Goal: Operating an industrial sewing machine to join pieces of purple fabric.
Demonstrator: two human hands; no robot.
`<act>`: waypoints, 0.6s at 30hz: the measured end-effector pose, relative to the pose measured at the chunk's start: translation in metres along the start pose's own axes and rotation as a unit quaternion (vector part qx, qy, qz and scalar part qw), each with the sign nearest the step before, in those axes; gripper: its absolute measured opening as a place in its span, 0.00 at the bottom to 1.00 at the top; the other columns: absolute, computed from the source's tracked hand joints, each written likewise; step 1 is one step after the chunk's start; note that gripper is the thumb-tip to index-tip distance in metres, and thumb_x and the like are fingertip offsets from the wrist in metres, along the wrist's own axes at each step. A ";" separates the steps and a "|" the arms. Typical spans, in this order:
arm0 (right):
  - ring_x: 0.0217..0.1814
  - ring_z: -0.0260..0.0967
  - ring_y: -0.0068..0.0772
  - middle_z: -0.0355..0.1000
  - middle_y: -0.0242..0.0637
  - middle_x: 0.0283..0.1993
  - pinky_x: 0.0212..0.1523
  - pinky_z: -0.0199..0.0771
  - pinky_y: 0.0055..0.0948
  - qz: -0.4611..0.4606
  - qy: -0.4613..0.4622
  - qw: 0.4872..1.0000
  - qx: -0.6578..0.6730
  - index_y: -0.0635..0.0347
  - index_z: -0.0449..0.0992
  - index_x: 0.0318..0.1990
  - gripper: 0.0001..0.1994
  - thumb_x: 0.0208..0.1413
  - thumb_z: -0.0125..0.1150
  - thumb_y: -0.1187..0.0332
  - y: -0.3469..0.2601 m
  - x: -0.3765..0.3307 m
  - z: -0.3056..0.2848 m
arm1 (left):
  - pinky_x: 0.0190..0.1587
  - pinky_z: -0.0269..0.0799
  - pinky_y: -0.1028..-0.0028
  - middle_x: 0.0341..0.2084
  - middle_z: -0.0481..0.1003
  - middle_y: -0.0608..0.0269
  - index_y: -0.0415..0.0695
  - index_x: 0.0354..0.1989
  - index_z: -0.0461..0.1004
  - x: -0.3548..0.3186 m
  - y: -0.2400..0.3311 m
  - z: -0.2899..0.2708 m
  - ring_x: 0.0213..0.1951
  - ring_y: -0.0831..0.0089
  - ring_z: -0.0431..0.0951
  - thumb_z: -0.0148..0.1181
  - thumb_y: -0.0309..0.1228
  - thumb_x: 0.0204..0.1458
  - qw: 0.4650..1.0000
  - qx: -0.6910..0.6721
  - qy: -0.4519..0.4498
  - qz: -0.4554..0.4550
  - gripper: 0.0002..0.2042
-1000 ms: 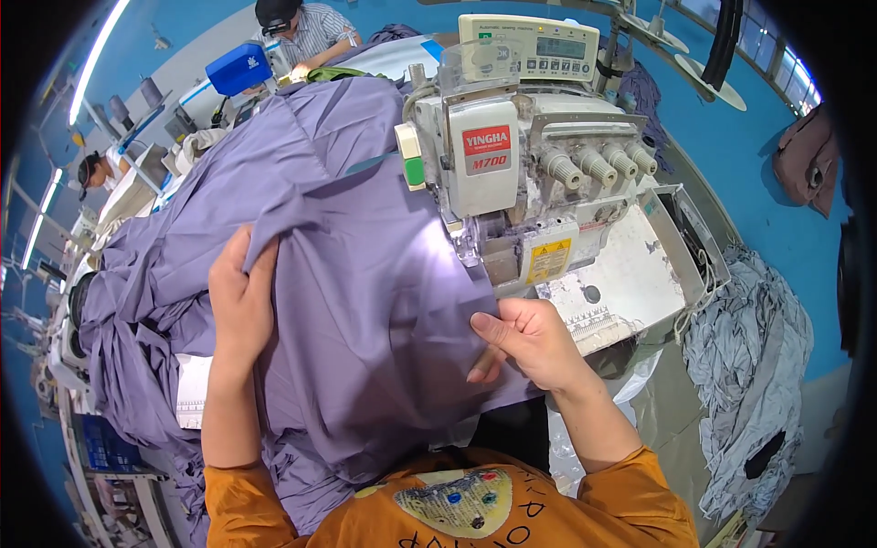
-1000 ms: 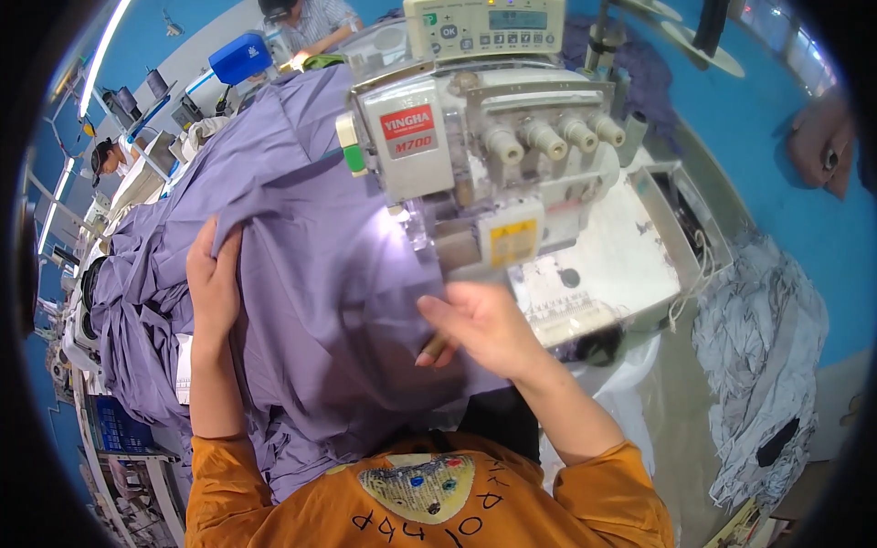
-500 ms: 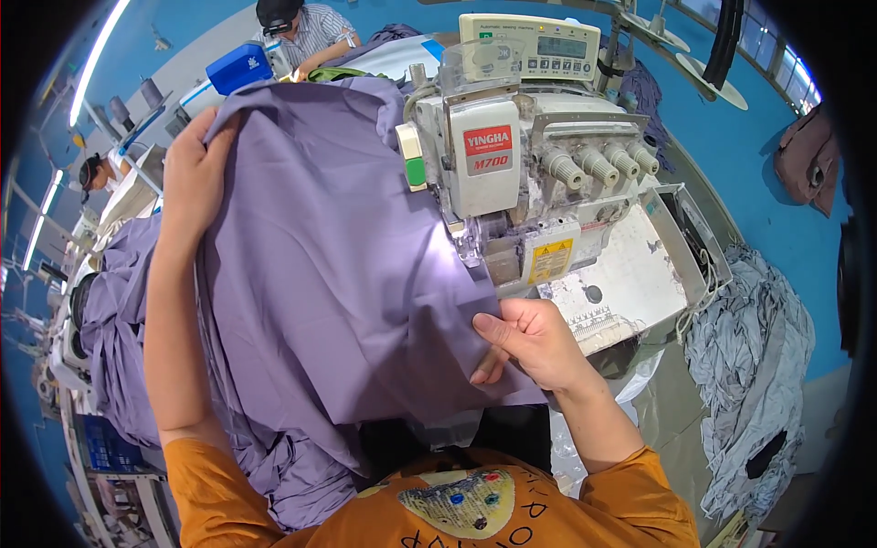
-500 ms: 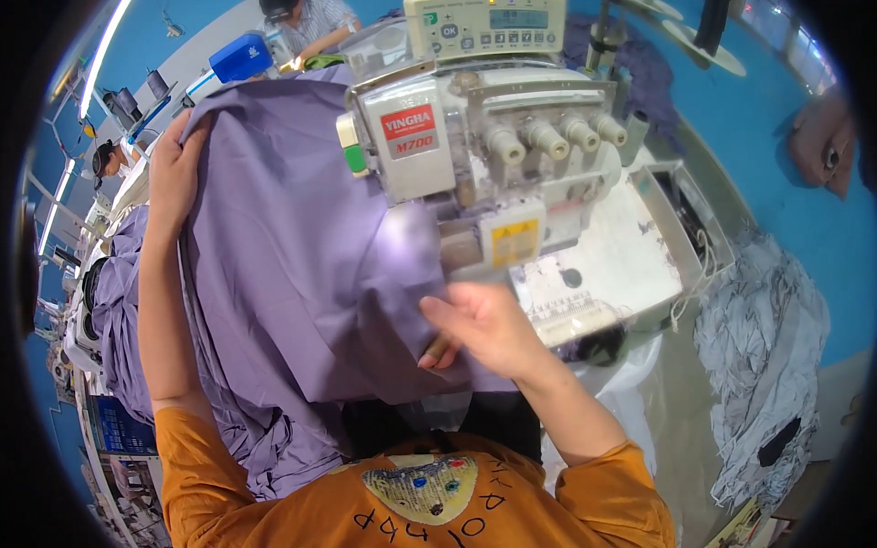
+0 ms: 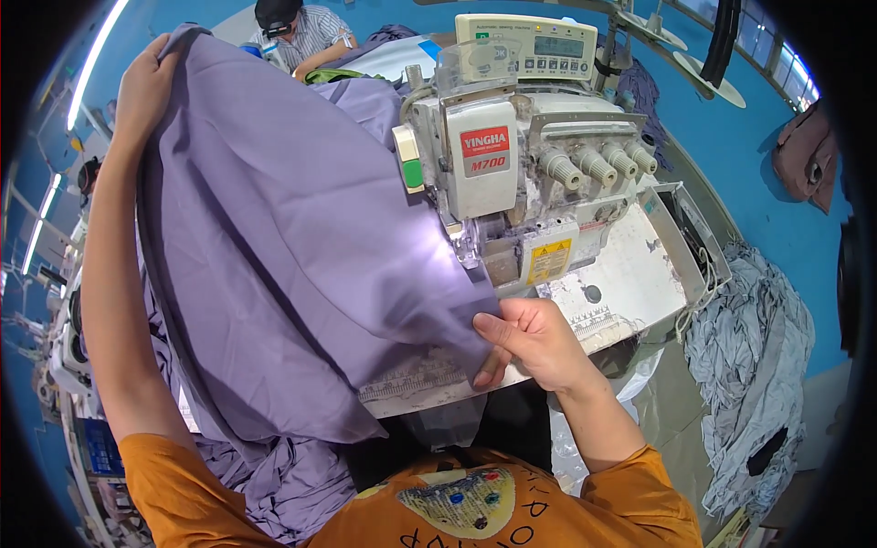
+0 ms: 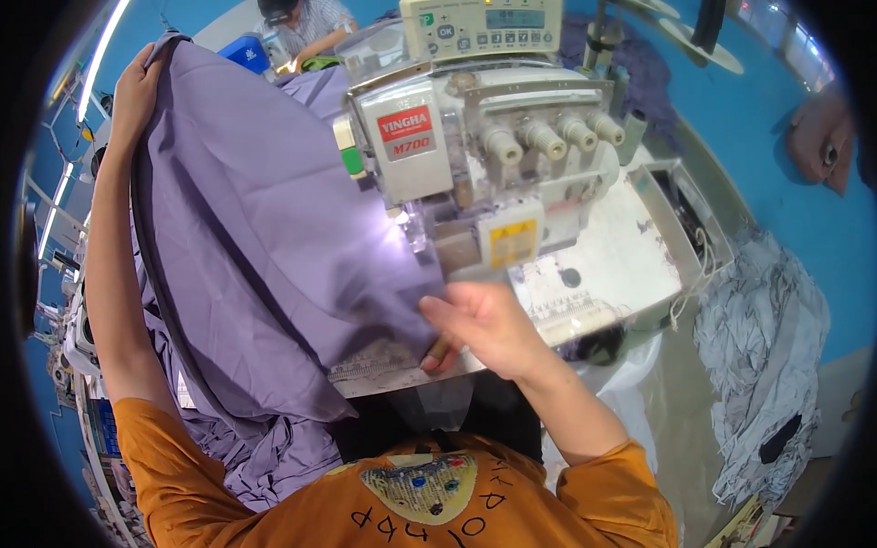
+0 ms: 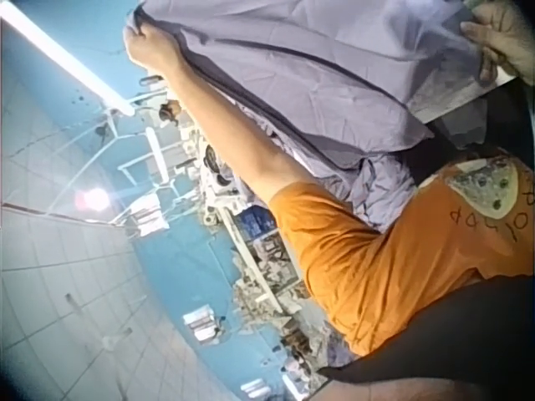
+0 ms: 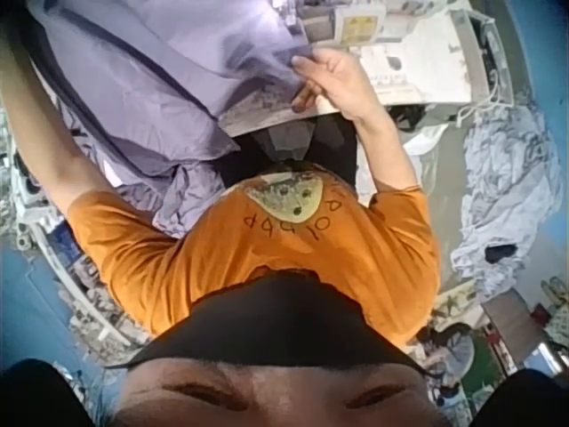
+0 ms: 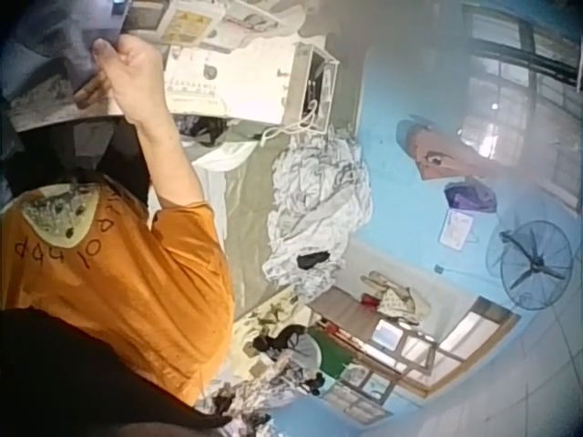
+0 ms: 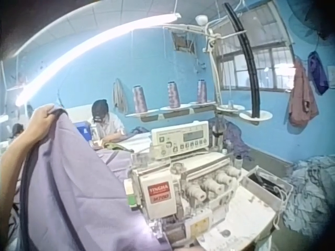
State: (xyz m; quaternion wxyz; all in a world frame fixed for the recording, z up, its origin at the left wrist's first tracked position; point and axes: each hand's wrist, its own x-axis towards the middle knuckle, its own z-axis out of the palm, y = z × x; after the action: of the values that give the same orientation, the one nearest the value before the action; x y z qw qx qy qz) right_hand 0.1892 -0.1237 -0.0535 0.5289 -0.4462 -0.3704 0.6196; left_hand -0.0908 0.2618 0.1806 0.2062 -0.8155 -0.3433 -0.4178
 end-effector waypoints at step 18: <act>0.26 0.76 0.31 0.76 0.42 0.29 0.25 0.77 0.23 -0.054 0.041 0.998 0.011 0.70 0.74 0.36 0.12 0.65 0.50 0.67 0.013 -0.001 0.004 | 0.48 0.69 0.68 0.49 0.70 0.51 0.34 0.48 0.69 -0.258 0.282 -0.002 0.43 0.64 0.73 0.54 0.38 0.53 0.923 -0.142 -0.070 0.352 0.20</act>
State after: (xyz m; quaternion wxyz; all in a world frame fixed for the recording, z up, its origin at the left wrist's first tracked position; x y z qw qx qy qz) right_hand 0.1815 -0.1270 -0.0642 0.5814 -0.4450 -0.3651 0.5750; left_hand 0.0079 -0.0310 -0.0441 0.1979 -0.9315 0.0149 -0.3047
